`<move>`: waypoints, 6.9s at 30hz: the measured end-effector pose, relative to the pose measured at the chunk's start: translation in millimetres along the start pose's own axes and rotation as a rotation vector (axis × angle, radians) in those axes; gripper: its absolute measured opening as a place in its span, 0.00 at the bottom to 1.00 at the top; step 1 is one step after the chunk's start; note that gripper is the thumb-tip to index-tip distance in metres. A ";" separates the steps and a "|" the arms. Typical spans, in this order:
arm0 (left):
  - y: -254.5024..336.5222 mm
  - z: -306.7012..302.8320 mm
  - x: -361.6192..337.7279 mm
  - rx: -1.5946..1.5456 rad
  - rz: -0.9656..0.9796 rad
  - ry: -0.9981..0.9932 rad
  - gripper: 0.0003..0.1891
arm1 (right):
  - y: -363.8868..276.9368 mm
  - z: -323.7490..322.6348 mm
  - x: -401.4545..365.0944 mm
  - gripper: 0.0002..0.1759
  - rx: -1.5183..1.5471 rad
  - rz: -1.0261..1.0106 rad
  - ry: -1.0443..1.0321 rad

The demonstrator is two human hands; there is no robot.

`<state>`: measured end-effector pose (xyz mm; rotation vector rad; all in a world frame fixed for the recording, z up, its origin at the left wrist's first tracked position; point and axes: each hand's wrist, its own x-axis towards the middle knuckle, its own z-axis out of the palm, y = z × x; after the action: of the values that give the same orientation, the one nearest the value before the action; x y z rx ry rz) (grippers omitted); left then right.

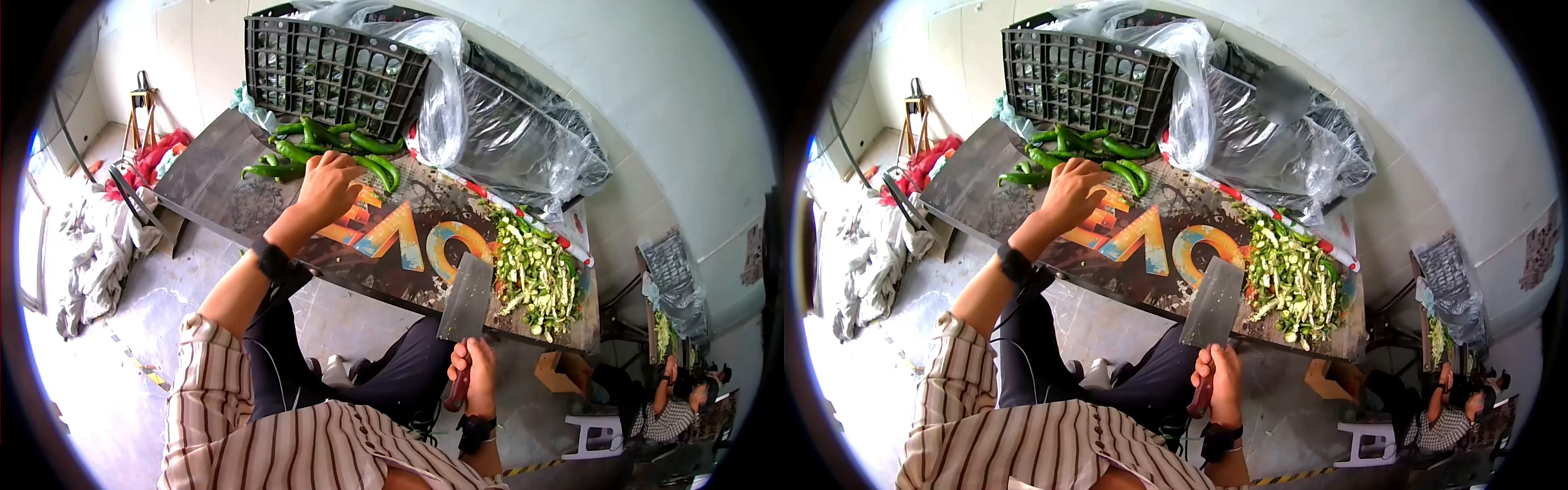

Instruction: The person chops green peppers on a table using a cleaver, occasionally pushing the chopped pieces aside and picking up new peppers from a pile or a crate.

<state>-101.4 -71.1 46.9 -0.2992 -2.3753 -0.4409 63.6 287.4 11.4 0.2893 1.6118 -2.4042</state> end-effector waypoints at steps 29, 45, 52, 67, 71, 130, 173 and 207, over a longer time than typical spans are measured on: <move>-6.0 73.9 77.8 0.190 -0.008 -0.410 0.23 | 5.3 -9.2 3.8 0.06 0.048 0.050 -0.014; 55.7 22.2 47.3 -0.092 0.474 0.048 0.09 | 10.7 -13.6 5.9 0.07 0.055 0.044 -0.016; 49.1 20.6 -37.4 -0.259 0.444 -0.116 0.10 | 7.2 -9.2 2.6 0.08 0.011 0.021 -0.016; 60.3 -9.6 -81.5 -0.190 0.031 0.025 0.13 | -27.7 13.4 1.1 0.07 -0.225 -0.120 0.076; 57.8 -4.0 -83.3 -0.142 0.060 0.000 0.10 | -51.2 32.0 12.1 0.06 -0.416 -0.378 0.055; 70.4 5.6 -72.5 -0.226 0.125 0.064 0.10 | -111.6 20.7 78.0 0.09 -1.007 -0.289 -0.013; 67.4 4.6 -88.6 -0.280 0.087 0.132 0.08 | -24.5 115.1 100.9 0.09 -1.196 -0.852 -0.413; 54.7 0.1 -81.9 -0.136 -0.050 0.129 0.04 | -21.8 158.3 102.1 0.09 -1.344 -0.801 -0.361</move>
<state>-23.5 -28.6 4.3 -0.2648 -2.2352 -0.6282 -45.8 140.3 60.3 -1.0876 2.9291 -0.9718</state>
